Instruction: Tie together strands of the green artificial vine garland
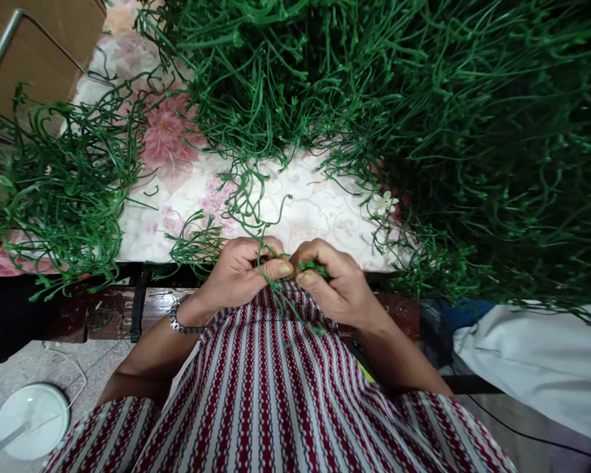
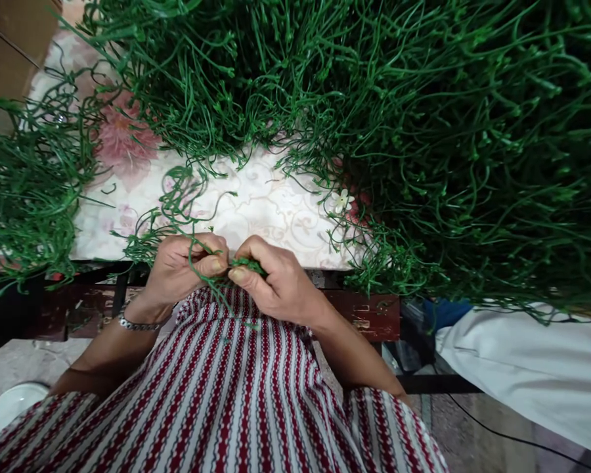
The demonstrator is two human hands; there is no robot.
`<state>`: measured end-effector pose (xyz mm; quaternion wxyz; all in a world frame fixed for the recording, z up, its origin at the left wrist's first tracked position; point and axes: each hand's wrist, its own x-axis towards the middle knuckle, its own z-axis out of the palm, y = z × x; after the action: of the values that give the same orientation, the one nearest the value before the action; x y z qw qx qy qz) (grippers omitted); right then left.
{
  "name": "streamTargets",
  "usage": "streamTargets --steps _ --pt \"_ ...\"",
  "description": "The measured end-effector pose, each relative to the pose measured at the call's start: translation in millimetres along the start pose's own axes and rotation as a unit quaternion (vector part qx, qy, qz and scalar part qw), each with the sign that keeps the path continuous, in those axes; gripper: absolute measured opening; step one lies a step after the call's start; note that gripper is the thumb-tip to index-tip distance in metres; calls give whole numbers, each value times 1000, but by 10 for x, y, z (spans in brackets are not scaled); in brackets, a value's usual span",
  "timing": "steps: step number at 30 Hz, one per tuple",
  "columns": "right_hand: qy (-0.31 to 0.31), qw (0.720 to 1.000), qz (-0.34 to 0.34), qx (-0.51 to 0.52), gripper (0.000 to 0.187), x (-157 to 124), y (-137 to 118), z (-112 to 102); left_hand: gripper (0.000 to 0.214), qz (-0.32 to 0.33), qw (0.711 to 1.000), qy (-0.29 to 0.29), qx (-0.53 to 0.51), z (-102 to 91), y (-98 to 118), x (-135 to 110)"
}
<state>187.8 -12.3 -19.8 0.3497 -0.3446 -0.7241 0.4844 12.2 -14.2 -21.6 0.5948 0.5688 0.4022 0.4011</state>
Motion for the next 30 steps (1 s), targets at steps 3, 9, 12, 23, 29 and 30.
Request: streamTargets --steps 3,9,12,23,29,30 --pt "9 1000 24 -5 14 -36 9 115 23 33 996 83 20 74 -32 -8" --pt "-19 999 30 -38 16 -69 24 192 24 88 982 125 108 151 -38 9" --pt "-11 998 17 -57 14 -68 18 183 25 73 990 94 76 129 -15 11" --pt "-36 993 15 109 21 -82 125 163 20 -27 967 53 -249 195 62 26" --pt "-34 995 -45 82 22 -80 135 183 28 -115 941 -19 -319 141 86 32" --pt "-38 995 -55 79 22 -74 142 179 29 -122 940 -20 -317 138 83 31"
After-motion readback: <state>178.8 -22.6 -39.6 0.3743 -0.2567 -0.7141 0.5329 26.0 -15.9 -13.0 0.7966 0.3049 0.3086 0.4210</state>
